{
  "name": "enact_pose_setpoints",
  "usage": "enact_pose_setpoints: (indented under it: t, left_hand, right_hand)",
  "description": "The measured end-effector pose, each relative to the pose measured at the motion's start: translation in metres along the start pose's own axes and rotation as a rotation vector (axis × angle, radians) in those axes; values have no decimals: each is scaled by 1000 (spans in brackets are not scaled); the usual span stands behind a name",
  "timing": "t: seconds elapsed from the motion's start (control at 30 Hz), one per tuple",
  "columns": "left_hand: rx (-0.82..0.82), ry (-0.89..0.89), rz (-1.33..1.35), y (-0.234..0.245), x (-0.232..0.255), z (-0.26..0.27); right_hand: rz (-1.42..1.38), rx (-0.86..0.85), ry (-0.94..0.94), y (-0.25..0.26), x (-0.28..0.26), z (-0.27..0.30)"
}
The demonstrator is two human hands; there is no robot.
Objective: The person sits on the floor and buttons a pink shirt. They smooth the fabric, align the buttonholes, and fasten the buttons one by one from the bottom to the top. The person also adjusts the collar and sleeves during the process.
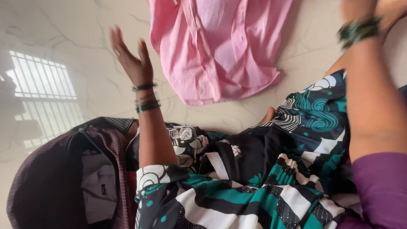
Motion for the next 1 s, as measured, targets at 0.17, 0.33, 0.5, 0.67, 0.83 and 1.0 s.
enact_pose_setpoints:
  t: [0.17, 0.33, 0.5, 0.67, 0.83, 1.0]
  left_hand:
    - [-466, 242, -391, -67, -64, 146]
    - [-912, 313, -542, -128, -55, 182]
    - [-795, 85, -538, -149, -58, 191]
    - [-755, 117, -495, -133, -70, 191]
    - [-704, 17, -502, -147, -51, 195]
    - [-676, -27, -334, -155, -26, 198]
  right_hand:
    - [220, -411, -137, -101, -19, 174]
    - [302, -417, -113, -135, -111, 217]
    - [329, -364, 260, -149, -189, 222]
    - [415, -312, -97, -103, -81, 190]
    - [258, 135, -268, 7, -4, 167]
    - [121, 131, -81, -19, -64, 174]
Point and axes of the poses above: each hand's wrist, its own z-axis away from the middle knuckle, its own y-axis out of the back of the hand, x = y × z, the point moved 10 cm from there along -z, towards the middle knuckle, and after that the axes turned 1 degree about -z, right-handed, at the moved point
